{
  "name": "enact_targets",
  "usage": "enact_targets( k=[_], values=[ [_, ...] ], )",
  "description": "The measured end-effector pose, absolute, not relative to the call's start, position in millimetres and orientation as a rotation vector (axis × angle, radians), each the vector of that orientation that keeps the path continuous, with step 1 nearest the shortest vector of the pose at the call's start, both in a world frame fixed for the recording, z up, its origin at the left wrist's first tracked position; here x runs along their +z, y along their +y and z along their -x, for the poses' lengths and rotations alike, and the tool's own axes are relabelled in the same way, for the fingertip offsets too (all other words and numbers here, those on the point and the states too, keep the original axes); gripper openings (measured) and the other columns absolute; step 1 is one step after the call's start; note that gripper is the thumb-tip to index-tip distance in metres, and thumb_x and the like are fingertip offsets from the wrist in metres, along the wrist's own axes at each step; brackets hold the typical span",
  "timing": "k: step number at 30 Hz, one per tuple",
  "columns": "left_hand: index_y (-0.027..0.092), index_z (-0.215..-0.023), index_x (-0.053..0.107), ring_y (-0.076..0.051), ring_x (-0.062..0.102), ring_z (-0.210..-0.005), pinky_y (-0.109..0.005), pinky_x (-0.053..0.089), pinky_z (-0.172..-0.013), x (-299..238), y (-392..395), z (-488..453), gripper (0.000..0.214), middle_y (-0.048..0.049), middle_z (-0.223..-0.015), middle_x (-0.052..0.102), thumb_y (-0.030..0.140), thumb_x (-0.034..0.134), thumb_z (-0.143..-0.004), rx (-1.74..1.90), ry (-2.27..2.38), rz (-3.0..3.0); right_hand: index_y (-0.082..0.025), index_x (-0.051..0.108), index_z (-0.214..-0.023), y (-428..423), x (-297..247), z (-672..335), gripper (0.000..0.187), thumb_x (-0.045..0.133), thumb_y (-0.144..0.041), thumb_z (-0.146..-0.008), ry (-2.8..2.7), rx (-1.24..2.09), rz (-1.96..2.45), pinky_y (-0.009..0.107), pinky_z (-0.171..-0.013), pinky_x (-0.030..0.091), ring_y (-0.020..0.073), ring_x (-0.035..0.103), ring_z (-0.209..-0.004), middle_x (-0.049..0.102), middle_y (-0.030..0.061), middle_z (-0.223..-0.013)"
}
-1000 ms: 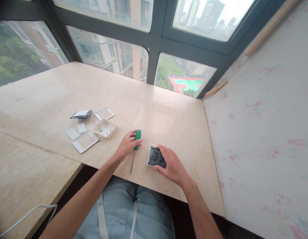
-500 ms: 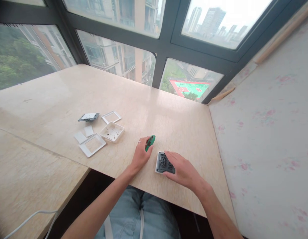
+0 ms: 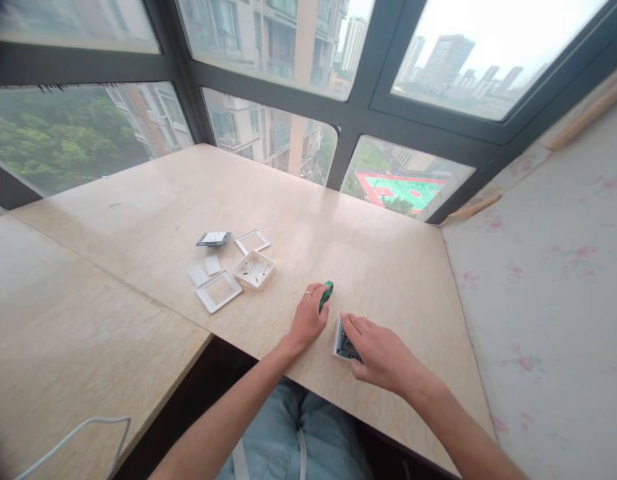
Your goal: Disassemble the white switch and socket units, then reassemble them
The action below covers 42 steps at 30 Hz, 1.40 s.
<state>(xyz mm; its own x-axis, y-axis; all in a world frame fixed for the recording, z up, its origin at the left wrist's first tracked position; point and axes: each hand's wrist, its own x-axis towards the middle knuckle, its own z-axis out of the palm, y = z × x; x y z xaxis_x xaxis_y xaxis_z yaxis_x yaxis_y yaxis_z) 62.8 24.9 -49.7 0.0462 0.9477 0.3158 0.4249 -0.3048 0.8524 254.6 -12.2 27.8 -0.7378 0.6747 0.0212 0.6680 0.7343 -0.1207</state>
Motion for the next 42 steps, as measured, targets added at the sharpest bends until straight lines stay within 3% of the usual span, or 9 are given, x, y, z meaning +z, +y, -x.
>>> enact_targets(
  k=[5,19,23,26,30,34,39,42],
  values=[
    [0.016,-0.124,0.056,-0.028,0.059,-0.120,-0.047,0.050,-0.107,-49.3,22.3,-61.4,0.044,-0.0163,-0.125,0.059,0.002,0.051,-0.083,1.268,1.376,-1.767,-0.013,0.045,-0.144,-10.0,27.9,-251.6,0.083,0.056,-0.011,-0.062,-2.935,0.111,1.070,0.052,-0.084,0.062,0.0394,0.068,-0.114,0.065,0.0244,-0.133],
    [0.016,-0.121,0.057,-0.026,0.059,-0.118,-0.046,0.051,-0.105,-55.5,8.3,-51.7,0.042,-0.0142,-0.123,0.059,0.004,0.052,-0.082,1.362,1.308,-1.782,-0.007,0.043,-0.145,-11.7,41.4,-247.2,0.078,0.056,-0.011,-0.067,-3.009,0.217,1.240,0.047,-0.095,0.058,0.0365,0.063,-0.124,0.058,0.0264,-0.141],
    [0.015,-0.126,0.056,-0.030,0.054,-0.126,-0.052,0.047,-0.109,-55.5,-1.2,-43.9,0.045,-0.0170,-0.131,0.056,0.012,0.056,-0.081,1.339,1.252,-1.853,-0.008,0.041,-0.147,-11.1,46.9,-241.8,0.082,0.056,-0.013,-0.066,-3.019,0.284,1.302,0.048,-0.093,0.058,0.0372,0.062,-0.124,0.057,0.0248,-0.142],
    [0.017,-0.134,0.051,-0.035,0.042,-0.140,-0.056,0.037,-0.116,-52.1,-7.7,-35.9,0.061,-0.0171,-0.142,0.050,0.017,0.061,-0.074,1.273,1.049,-2.041,-0.009,0.042,-0.146,-10.0,49.1,-241.5,0.081,0.058,-0.014,-0.067,-2.989,0.324,1.336,0.049,-0.091,0.058,0.0377,0.063,-0.122,0.057,0.0240,-0.143],
    [0.021,-0.150,0.035,-0.036,0.026,-0.151,-0.056,0.027,-0.121,-45.0,-11.2,-29.2,0.085,-0.0138,-0.151,0.046,0.023,0.066,-0.071,1.031,0.763,-2.245,-0.016,0.048,-0.139,-10.4,47.4,-247.6,0.071,0.063,-0.017,-0.070,-2.885,0.340,1.342,0.049,-0.093,0.057,0.0355,0.064,-0.120,0.062,0.0193,-0.138],
    [0.018,-0.156,0.020,-0.039,0.020,-0.153,-0.059,0.025,-0.121,-44.8,-9.2,-30.8,0.099,-0.0184,-0.159,0.037,0.041,0.073,-0.076,0.822,0.768,-2.312,-0.017,0.053,-0.134,-16.1,44.8,-258.1,0.062,0.069,-0.018,-0.074,-2.781,0.362,1.326,0.048,-0.103,0.052,0.0336,0.058,-0.130,0.058,0.0207,-0.143],
    [0.017,-0.156,0.016,-0.037,0.022,-0.153,-0.058,0.029,-0.120,-51.5,-6.4,-36.8,0.097,-0.0223,-0.159,0.035,0.038,0.074,-0.081,0.753,0.810,-2.378,-0.019,0.066,-0.094,-27.1,44.0,-267.1,0.018,0.073,-0.015,-0.078,-2.724,0.419,1.258,0.045,-0.103,0.052,0.0312,0.056,-0.132,0.058,0.0189,-0.143],
    [0.017,-0.155,0.017,-0.036,0.026,-0.152,-0.057,0.032,-0.119,-51.9,-5.9,-39.9,0.091,-0.0214,-0.156,0.040,0.033,0.071,-0.084,0.752,0.875,-2.391,-0.019,0.067,-0.085,-30.8,40.3,-269.9,0.011,0.073,-0.012,-0.080,-2.699,0.435,1.203,0.046,-0.102,0.052,0.0312,0.059,-0.128,0.060,0.0183,-0.139]
  ],
)
